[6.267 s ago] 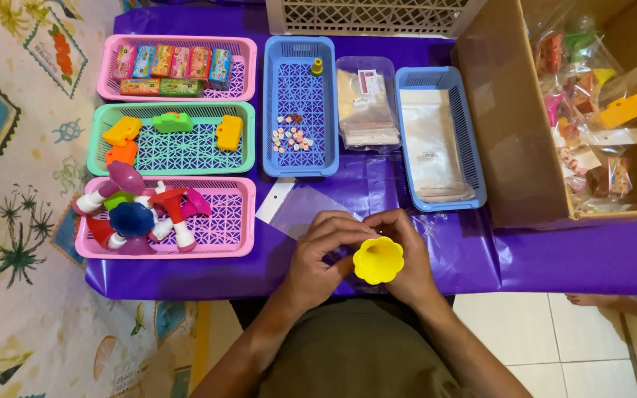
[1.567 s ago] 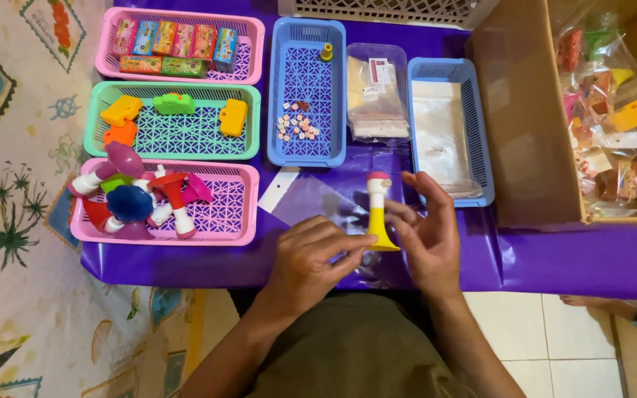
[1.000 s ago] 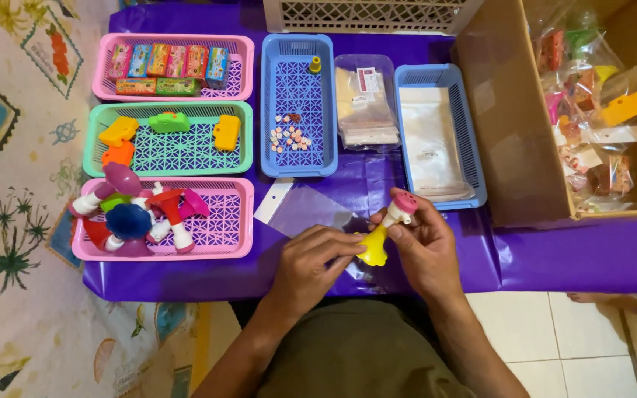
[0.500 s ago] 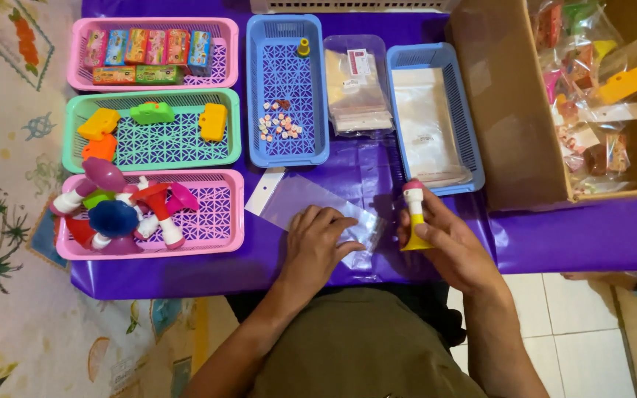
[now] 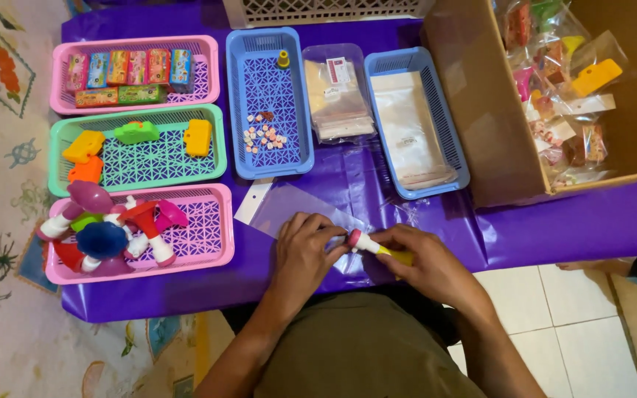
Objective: A person packages a small yellow toy by placing it into a clear plastic bag and attaching a white cardboard header.
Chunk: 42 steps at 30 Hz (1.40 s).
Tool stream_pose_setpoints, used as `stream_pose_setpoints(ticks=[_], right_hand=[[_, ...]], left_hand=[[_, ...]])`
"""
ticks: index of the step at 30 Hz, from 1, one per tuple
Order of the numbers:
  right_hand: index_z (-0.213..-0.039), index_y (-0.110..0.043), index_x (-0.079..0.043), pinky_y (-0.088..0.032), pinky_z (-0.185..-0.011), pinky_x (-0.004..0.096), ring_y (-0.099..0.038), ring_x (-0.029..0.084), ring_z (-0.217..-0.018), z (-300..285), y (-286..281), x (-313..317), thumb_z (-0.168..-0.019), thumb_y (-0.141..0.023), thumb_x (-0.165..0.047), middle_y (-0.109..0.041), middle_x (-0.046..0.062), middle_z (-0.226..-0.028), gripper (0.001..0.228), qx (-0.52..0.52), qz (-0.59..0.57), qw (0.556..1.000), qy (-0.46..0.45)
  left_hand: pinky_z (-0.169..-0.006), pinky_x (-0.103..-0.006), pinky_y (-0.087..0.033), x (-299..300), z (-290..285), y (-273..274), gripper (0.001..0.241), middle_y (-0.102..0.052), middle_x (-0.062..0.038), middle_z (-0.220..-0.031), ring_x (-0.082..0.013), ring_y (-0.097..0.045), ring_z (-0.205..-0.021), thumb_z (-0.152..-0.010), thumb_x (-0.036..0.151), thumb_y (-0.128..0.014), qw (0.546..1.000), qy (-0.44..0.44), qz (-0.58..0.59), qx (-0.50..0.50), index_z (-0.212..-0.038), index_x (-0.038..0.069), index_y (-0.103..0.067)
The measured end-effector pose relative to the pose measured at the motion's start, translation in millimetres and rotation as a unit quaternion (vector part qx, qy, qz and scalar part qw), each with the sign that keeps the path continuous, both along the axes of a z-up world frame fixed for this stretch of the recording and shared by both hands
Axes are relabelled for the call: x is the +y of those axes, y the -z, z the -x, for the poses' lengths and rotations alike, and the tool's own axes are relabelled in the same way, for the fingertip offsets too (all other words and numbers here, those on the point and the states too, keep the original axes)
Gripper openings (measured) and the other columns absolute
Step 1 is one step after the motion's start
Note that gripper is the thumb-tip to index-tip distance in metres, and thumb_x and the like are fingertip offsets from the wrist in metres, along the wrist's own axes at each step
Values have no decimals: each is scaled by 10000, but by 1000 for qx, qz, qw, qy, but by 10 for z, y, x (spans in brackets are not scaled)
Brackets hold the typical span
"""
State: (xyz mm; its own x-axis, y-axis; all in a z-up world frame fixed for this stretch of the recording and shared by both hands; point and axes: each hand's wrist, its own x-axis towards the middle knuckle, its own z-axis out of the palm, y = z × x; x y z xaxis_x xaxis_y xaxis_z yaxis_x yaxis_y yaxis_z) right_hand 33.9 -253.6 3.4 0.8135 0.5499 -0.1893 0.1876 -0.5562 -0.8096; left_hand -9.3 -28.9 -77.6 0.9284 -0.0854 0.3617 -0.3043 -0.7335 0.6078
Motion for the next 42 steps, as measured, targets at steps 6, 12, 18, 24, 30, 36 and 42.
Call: stream_pose_setpoints(ticks=[6, 12, 18, 24, 30, 36, 42], right_hand=[[-1127, -765, -76, -588, -824, 491, -751, 396, -873, 37, -75, -72, -870, -754, -144, -753, 181, -903, 267, -17, -19, 1000, -8], [-1144, -759, -76, -590, -822, 474, -754, 379, -894, 59, -37, -74, -887, -736, -136, -754, 164, -914, 266, -35, -36, 999, -6], [-1152, -765, -100, -587, -800, 443, -742, 352, -874, 62, -15, -41, -904, -727, -140, -743, 139, -922, 253, -59, -50, 997, -10], [-1142, -767, -94, -584, -773, 438, -727, 359, -850, 20, 55, -77, -904, -727, -139, -723, 146, -907, 246, -94, -37, 995, -6], [-1154, -772, -81, -577, -749, 438, -713, 359, -826, 56, 115, -37, -900, -724, -108, -715, 158, -899, 260, -116, -70, 991, -11], [-1177, -778, -104, -587, -742, 407, -702, 328, -828, 35, 282, -30, -910, -717, -119, -707, 127, -921, 274, -181, -71, 981, 8], [-1125, -760, -47, -588, -729, 447, -697, 358, -807, 49, 239, 67, -897, -720, -71, -697, 149, -893, 233, -205, -102, 973, 21]], left_hand=[[-816, -368, -474, -13, -32, 118, 148, -656, 69, -881, -200, -599, -952, -748, 214, -841, 1000, 3, 3, 14, -877, 246, -774], [-816, -343, -471, 10, -55, 185, 73, -677, 90, -870, -176, -616, -937, -800, 235, -823, 999, -4, 40, 30, -846, 275, -782], [-816, -346, -507, 18, -52, 78, 65, -693, 63, -839, -185, -651, -889, -802, 217, -819, 997, -20, 64, 37, -851, 253, -798], [-761, -320, -546, 23, -81, 11, 50, -704, 52, -801, -193, -683, -817, -831, 219, -834, 990, -42, 129, 28, -863, 247, -807], [-758, -307, -553, -28, -66, -73, 69, -688, 43, -764, -188, -681, -785, -823, 184, -852, 987, -41, 156, -29, -869, 211, -809], [-771, -296, -553, -84, -81, -271, 83, -679, 45, -761, -177, -668, -784, -832, 187, -856, 982, -40, 169, -67, -901, 208, -815], [-753, -330, -547, -114, -92, -167, 79, -666, 17, -748, -213, -655, -773, -835, 165, -850, 981, -32, 165, -97, -902, 186, -812]])
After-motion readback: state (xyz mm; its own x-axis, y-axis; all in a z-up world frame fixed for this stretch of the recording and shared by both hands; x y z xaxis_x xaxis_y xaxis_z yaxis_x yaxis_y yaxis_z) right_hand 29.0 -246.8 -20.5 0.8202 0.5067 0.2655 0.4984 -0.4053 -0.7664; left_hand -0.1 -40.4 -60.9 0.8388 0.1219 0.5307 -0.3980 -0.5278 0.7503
